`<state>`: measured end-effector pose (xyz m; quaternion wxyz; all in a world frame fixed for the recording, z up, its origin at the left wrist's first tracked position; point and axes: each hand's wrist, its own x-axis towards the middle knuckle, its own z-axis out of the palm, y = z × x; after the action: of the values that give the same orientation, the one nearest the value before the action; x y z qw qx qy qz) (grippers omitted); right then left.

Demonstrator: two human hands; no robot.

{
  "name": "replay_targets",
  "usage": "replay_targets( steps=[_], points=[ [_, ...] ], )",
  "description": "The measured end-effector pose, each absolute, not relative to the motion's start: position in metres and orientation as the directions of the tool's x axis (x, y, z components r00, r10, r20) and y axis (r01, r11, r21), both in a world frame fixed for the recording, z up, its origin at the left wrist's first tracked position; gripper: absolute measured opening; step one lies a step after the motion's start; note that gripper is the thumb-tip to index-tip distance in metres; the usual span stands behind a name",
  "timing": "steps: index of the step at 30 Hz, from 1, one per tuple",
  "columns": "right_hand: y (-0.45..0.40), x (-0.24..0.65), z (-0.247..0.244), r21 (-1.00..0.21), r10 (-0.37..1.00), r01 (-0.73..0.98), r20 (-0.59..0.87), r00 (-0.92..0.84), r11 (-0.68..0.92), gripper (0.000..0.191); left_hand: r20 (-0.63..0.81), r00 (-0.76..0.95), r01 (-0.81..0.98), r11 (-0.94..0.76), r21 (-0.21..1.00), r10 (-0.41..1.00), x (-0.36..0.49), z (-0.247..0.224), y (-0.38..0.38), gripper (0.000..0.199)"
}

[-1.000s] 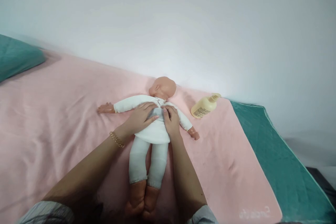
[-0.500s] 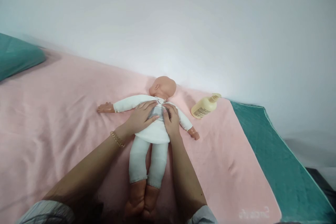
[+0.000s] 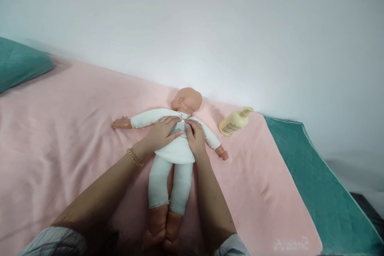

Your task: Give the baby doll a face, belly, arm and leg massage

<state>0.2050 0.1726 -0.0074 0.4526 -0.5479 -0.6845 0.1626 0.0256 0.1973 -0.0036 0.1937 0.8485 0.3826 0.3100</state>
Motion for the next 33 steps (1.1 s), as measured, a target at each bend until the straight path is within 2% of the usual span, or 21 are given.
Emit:
replay_targets(
  steps=[5, 17, 23, 25, 27, 29, 31, 33],
  points=[
    [0.171, 0.205, -0.009, -0.71, 0.899, 0.614, 0.438, -0.001, 0.347, 0.037, 0.43, 0.467, 0.529, -0.633, 0.565, 0.773, 0.028, -0.009, 0.196, 0.054],
    [0.172, 0.206, -0.009, -0.697, 0.905, 0.631, 0.425, -0.019, 0.341, 0.039, 0.413, 0.456, 0.516, -0.612, 0.6, 0.789, 0.03, -0.002, 0.195, 0.049],
    [0.157, 0.222, 0.011, -0.669, 0.86, 0.643, 0.51, 0.032, 0.373, 0.037, 0.463, 0.38, 0.377, -0.591, 0.713, 0.801, 0.02, 0.016, 0.189, 0.034],
    [0.147, 0.231, 0.024, -0.707, 0.861, 0.598, 0.506, 0.054, 0.379, 0.031, 0.463, 0.35, 0.336, -0.571, 0.749, 0.814, 0.013, 0.029, 0.184, 0.031],
    [0.137, 0.24, 0.037, -0.787, 0.91, 0.492, 0.415, -0.021, 0.371, 0.03, 0.413, 0.415, 0.294, -0.549, 0.782, 0.81, 0.006, 0.045, 0.177, 0.031],
    [0.129, 0.247, 0.046, -0.862, 0.948, 0.401, 0.253, -0.191, 0.311, 0.033, 0.302, 0.557, 0.281, -0.518, 0.808, 0.774, -0.001, 0.06, 0.169, 0.033],
    [0.123, 0.25, 0.05, -0.893, 0.932, 0.376, 0.112, -0.345, 0.246, 0.032, 0.159, 0.691, 0.304, -0.484, 0.82, 0.705, -0.008, 0.072, 0.161, 0.036],
    [0.12, 0.25, 0.05, -0.889, 0.906, 0.401, 0.036, -0.421, 0.222, 0.03, 0.038, 0.789, 0.319, -0.461, 0.828, 0.614, -0.012, 0.079, 0.156, 0.039]
  ],
)
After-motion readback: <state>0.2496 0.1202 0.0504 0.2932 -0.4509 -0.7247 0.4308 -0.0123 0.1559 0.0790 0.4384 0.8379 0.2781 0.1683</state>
